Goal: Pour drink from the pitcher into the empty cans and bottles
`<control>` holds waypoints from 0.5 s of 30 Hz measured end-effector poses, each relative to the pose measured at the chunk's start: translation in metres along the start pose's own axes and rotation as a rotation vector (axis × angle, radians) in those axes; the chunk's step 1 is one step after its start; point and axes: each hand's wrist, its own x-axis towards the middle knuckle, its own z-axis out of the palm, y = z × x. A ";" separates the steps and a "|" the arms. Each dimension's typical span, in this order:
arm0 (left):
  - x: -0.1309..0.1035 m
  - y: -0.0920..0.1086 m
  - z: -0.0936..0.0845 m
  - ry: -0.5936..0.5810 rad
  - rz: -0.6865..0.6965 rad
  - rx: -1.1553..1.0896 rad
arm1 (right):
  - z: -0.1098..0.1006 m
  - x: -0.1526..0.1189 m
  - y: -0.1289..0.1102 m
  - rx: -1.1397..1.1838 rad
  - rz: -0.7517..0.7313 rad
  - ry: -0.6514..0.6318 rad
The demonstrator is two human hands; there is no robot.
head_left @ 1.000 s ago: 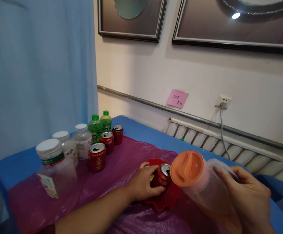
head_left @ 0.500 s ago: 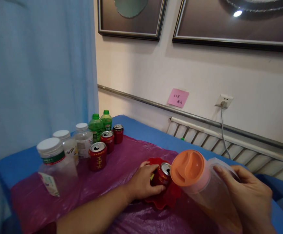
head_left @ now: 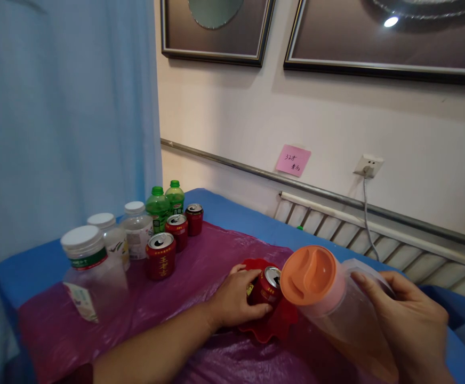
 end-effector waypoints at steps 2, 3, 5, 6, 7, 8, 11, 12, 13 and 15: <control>0.000 0.001 0.000 0.001 -0.005 0.007 | 0.000 0.000 0.001 0.005 0.002 -0.004; 0.000 0.001 0.000 0.001 -0.008 0.012 | 0.000 0.000 0.001 0.007 0.003 -0.006; 0.000 0.001 -0.001 -0.003 -0.014 0.021 | 0.000 0.000 0.002 0.006 0.012 -0.006; 0.000 0.001 -0.001 -0.004 -0.016 0.024 | 0.000 0.000 0.002 0.004 0.018 -0.009; 0.001 0.001 -0.001 -0.004 -0.015 0.024 | 0.000 0.000 0.002 0.002 0.025 -0.010; 0.001 0.002 -0.001 -0.004 -0.013 0.023 | 0.000 0.000 0.001 0.000 0.030 -0.012; 0.001 0.002 -0.001 -0.007 -0.006 0.013 | 0.000 0.000 0.001 0.003 0.040 -0.014; 0.001 0.002 -0.001 -0.009 -0.006 0.010 | 0.000 0.000 0.001 0.009 0.040 -0.014; 0.000 0.002 -0.001 -0.009 -0.006 0.009 | 0.000 0.000 0.001 0.016 0.042 -0.015; 0.000 0.002 -0.001 -0.006 -0.006 0.009 | 0.000 0.000 0.001 0.023 0.050 -0.021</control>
